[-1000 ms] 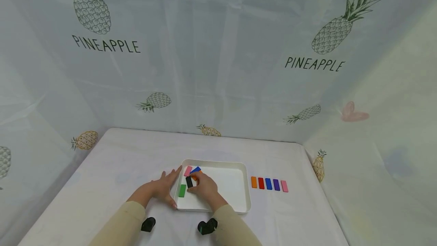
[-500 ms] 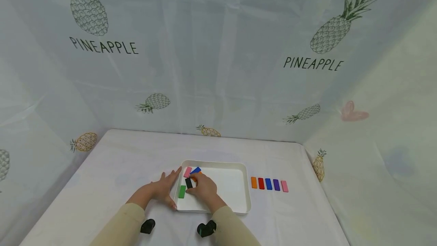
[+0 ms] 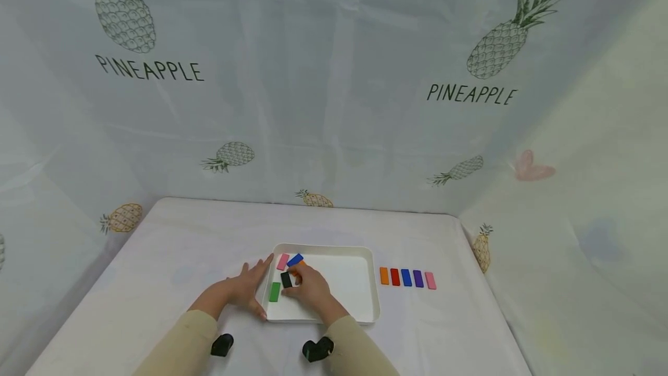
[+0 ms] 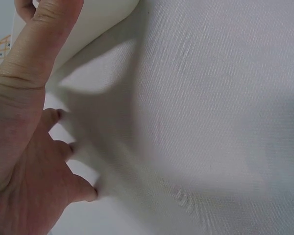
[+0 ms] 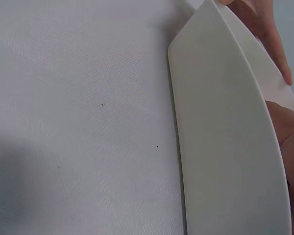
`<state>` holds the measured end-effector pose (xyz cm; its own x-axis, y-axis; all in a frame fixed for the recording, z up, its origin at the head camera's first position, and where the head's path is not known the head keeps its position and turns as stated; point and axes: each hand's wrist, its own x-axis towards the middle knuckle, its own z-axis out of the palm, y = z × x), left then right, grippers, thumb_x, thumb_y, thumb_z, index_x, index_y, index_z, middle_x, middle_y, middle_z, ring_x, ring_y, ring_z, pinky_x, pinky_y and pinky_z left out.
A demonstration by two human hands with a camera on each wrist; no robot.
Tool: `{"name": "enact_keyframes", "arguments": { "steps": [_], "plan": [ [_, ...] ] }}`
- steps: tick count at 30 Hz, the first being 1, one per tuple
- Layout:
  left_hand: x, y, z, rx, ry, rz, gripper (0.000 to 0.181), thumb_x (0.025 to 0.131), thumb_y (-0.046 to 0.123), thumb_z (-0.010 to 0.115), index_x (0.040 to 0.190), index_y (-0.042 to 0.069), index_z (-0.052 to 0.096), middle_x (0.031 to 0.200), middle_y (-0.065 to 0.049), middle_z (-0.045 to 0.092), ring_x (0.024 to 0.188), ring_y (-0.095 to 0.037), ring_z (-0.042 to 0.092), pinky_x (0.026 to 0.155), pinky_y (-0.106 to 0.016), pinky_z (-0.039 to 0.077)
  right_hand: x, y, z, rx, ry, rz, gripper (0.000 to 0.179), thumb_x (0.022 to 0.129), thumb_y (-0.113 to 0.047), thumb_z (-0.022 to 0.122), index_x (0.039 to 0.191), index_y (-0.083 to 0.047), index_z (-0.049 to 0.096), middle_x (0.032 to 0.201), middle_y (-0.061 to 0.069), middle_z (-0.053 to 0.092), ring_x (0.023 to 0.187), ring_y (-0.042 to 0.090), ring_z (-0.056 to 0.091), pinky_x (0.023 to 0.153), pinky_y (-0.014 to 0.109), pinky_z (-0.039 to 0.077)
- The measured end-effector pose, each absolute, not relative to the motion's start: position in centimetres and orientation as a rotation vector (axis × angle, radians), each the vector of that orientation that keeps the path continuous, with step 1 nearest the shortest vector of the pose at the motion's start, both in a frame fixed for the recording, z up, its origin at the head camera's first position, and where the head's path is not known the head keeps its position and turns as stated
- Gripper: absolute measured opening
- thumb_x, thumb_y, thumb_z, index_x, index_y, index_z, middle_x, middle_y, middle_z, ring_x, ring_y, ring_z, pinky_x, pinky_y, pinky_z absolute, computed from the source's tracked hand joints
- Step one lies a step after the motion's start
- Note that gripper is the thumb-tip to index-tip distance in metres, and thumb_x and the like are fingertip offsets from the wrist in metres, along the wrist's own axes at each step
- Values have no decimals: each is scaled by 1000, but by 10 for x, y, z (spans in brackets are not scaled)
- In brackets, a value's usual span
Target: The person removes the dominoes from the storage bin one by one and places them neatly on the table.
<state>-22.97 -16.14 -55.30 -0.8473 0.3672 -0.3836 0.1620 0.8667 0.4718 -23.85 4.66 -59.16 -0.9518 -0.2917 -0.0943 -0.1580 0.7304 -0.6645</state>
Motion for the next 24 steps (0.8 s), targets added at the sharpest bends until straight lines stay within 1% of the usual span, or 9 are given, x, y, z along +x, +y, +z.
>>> {"name": "enact_keyframes", "arguments": {
  "steps": [7,11,16,24],
  "plan": [
    [-230,-162,-551,375,2546,594,136,57,54,89,157,16,5,158,-27,13,138,-59,5,90,-86,11,-236,51,-589,-346,2615,-1199,44,79,-29,83,117,-15,66,79,-6,52,76,9,47,65,24,41],
    [-229,-162,-549,375,2550,604,137,56,52,90,157,14,5,157,-29,14,137,-60,6,89,-86,11,-233,53,-588,-362,2602,-1213,42,80,-30,82,116,-15,66,81,-6,52,77,10,46,65,23,42],
    [-226,-161,-547,381,2562,599,137,56,51,90,157,13,6,156,-30,15,137,-61,7,89,-86,10,-225,54,-587,-415,2628,-1179,44,81,-30,81,118,-13,65,83,-7,50,76,9,45,66,22,42],
    [-224,-159,-547,370,2561,612,135,58,50,89,157,14,6,157,-29,15,138,-60,5,90,-86,8,-214,63,-582,-445,2544,-1256,42,80,-25,82,117,-12,66,92,-7,52,83,10,47,75,24,46]
  ]
}}
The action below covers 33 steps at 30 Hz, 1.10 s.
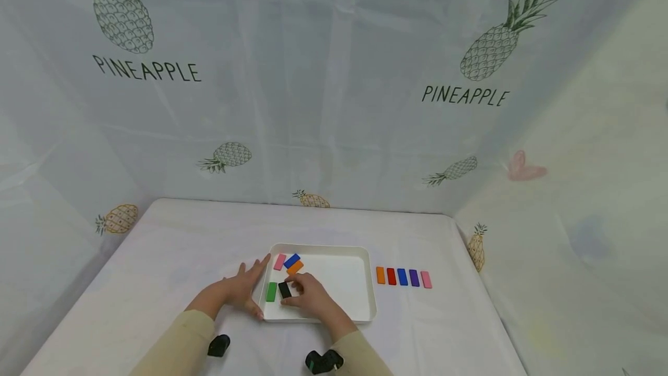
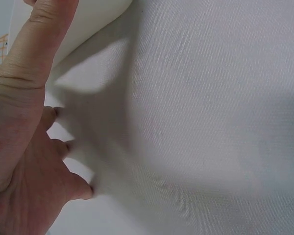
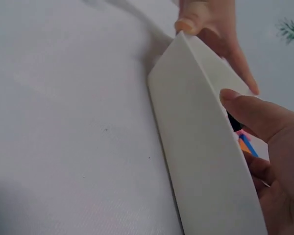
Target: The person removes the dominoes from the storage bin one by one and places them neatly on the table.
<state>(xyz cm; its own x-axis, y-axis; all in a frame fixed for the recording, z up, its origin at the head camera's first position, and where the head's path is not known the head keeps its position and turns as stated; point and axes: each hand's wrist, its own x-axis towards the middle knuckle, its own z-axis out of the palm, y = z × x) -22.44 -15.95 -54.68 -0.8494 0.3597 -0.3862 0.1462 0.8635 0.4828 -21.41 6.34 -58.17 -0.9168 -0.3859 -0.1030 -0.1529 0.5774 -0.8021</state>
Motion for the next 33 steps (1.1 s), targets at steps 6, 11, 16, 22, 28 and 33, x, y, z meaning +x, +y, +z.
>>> {"name": "enact_keyframes", "arguments": {
  "steps": [6,11,16,22,28,33],
  "plan": [
    [-226,-159,-550,355,2560,605,134,58,51,89,157,15,6,157,-28,15,138,-59,5,91,-85,8,-210,79,-577,-398,2440,-1333,41,81,-22,82,118,-16,67,97,-8,60,87,11,54,80,29,50],
    [-226,-158,-549,339,2566,585,135,57,49,90,157,17,6,158,-26,16,139,-58,6,93,-84,9,-208,94,-567,-364,2415,-1381,40,80,-20,82,117,-18,67,97,-6,62,87,14,56,76,31,50],
    [-225,-158,-548,325,2566,584,136,56,47,91,158,17,6,158,-25,15,140,-57,5,93,-84,9,-205,108,-552,-386,2413,-1399,42,79,-16,83,118,-17,67,101,-4,63,93,20,58,78,34,51],
    [-226,-158,-549,332,2577,586,136,56,45,92,157,16,6,158,-25,16,139,-57,5,93,-84,8,-200,124,-541,-447,2420,-1415,42,79,-12,82,118,-16,67,104,-3,64,96,25,59,78,35,51],
    [-226,-158,-550,337,2576,597,136,55,46,92,157,16,7,158,-25,16,139,-57,5,92,-84,7,-193,141,-537,-401,2475,-1451,46,79,-13,82,122,-15,66,107,-4,64,99,25,58,84,37,50],
    [-225,-160,-552,337,2586,590,136,55,46,92,157,17,7,158,-25,16,139,-57,6,92,-84,7,-188,155,-534,-360,2541,-1478,48,80,-12,81,125,-11,64,104,-3,62,95,22,58,83,33,51]
  ]
}}
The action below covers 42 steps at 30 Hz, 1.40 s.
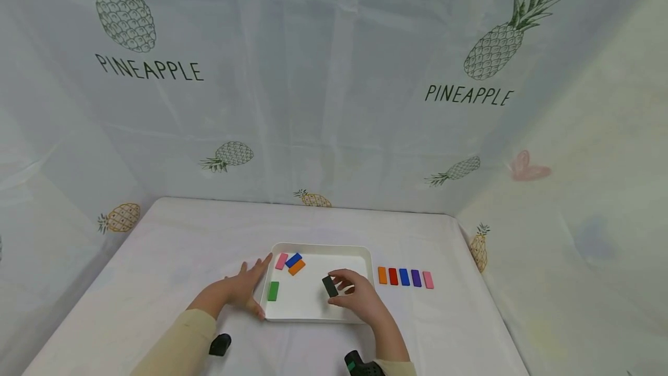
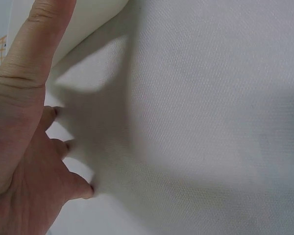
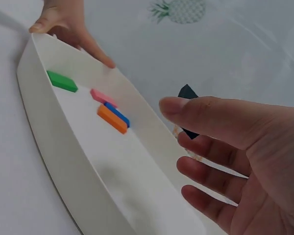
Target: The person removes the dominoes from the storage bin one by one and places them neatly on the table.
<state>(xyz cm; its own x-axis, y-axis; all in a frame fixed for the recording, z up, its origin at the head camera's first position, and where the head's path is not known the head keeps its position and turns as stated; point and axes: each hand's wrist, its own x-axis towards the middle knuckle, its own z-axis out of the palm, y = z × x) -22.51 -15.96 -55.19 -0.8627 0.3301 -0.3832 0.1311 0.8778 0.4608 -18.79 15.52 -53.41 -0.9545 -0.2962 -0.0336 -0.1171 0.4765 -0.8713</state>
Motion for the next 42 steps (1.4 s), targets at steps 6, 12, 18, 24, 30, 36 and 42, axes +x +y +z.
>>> {"name": "enact_keyframes", "arguments": {
  "steps": [6,12,18,24,30,36,42],
  "plan": [
    [-226,-161,-552,335,2600,581,136,55,47,92,157,17,8,158,-24,17,139,-57,6,93,-83,7,-183,171,-533,-268,2550,-1576,48,80,-11,81,125,-11,64,96,1,60,85,20,55,73,23,51],
    [-226,-161,-555,326,2592,578,137,54,49,91,158,19,7,159,-23,17,140,-55,6,94,-83,8,-178,191,-535,-150,2532,-1686,51,78,-9,82,125,-11,64,90,4,60,77,19,50,60,22,45],
    [-225,-159,-556,318,2590,581,137,54,47,92,158,18,7,158,-23,17,140,-56,7,93,-83,8,-175,207,-539,-48,2569,-1721,52,75,-10,84,124,-10,65,89,5,59,75,17,48,57,21,41],
    [-227,-158,-556,317,2587,585,137,54,48,91,158,18,7,158,-24,16,140,-56,7,92,-84,8,-173,220,-545,79,2599,-1757,51,75,-6,83,123,-9,65,89,5,57,76,17,48,55,21,40],
    [-226,-160,-556,310,2581,573,139,53,51,91,158,19,5,159,-23,15,140,-57,6,93,-83,7,-170,232,-556,229,2663,-1745,52,74,-5,84,123,-7,65,85,4,54,75,17,47,55,21,40],
    [-224,-161,-555,314,2599,578,138,53,49,91,158,18,7,158,-24,17,140,-56,7,93,-83,8,-168,244,-567,285,2655,-1743,55,74,-5,83,125,-5,64,81,5,52,74,17,46,55,21,39],
    [-225,-159,-554,319,2596,584,136,55,46,91,158,18,7,158,-24,16,140,-56,7,93,-83,7,-164,253,-575,335,2684,-1676,55,75,-5,83,126,-5,64,80,5,52,73,17,46,54,21,39]
  ]
}}
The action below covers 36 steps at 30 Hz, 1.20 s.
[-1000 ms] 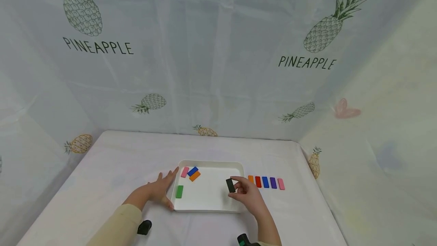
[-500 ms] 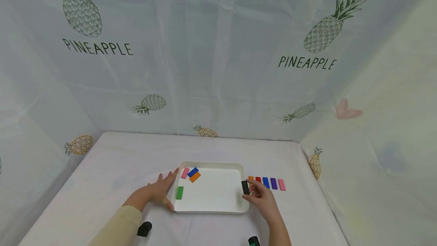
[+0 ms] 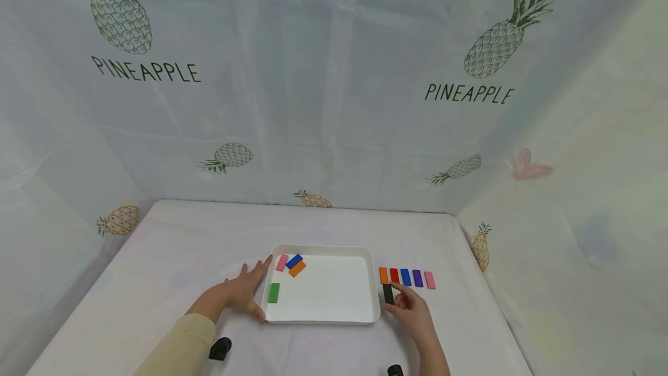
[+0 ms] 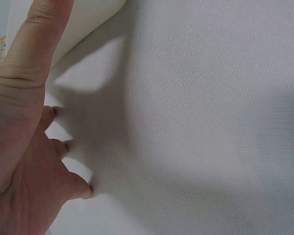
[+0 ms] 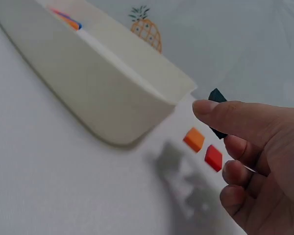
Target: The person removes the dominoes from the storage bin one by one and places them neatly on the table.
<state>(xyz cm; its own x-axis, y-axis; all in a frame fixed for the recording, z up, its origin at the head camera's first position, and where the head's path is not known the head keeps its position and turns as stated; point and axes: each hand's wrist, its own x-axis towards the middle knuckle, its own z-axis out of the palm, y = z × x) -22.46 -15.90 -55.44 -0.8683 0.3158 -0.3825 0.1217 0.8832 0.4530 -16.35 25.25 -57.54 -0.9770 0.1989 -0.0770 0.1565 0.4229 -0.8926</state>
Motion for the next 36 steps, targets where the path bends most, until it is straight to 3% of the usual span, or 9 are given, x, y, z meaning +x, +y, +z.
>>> {"name": "enact_keyframes", "arguments": {
  "steps": [8,18,36],
  "plan": [
    [-225,-154,-555,324,2586,590,137,54,48,91,158,18,7,158,-24,17,140,-56,7,94,-83,8,-161,263,-591,-421,-2599,1623,56,75,-2,82,128,-3,62,79,4,52,70,16,45,53,20,40],
    [-225,-152,-557,302,2570,614,137,54,47,92,158,18,6,159,-23,15,140,-56,6,95,-82,7,-174,265,-605,-452,-2653,1533,59,73,-14,85,127,-6,64,76,2,53,67,16,45,51,23,37],
    [-226,-158,-555,296,2560,592,139,54,53,90,158,18,5,159,-25,13,140,-57,4,94,-83,5,-179,257,-602,-440,-2793,1351,58,73,-14,85,124,2,64,65,0,49,59,15,43,52,26,32]
  ]
}}
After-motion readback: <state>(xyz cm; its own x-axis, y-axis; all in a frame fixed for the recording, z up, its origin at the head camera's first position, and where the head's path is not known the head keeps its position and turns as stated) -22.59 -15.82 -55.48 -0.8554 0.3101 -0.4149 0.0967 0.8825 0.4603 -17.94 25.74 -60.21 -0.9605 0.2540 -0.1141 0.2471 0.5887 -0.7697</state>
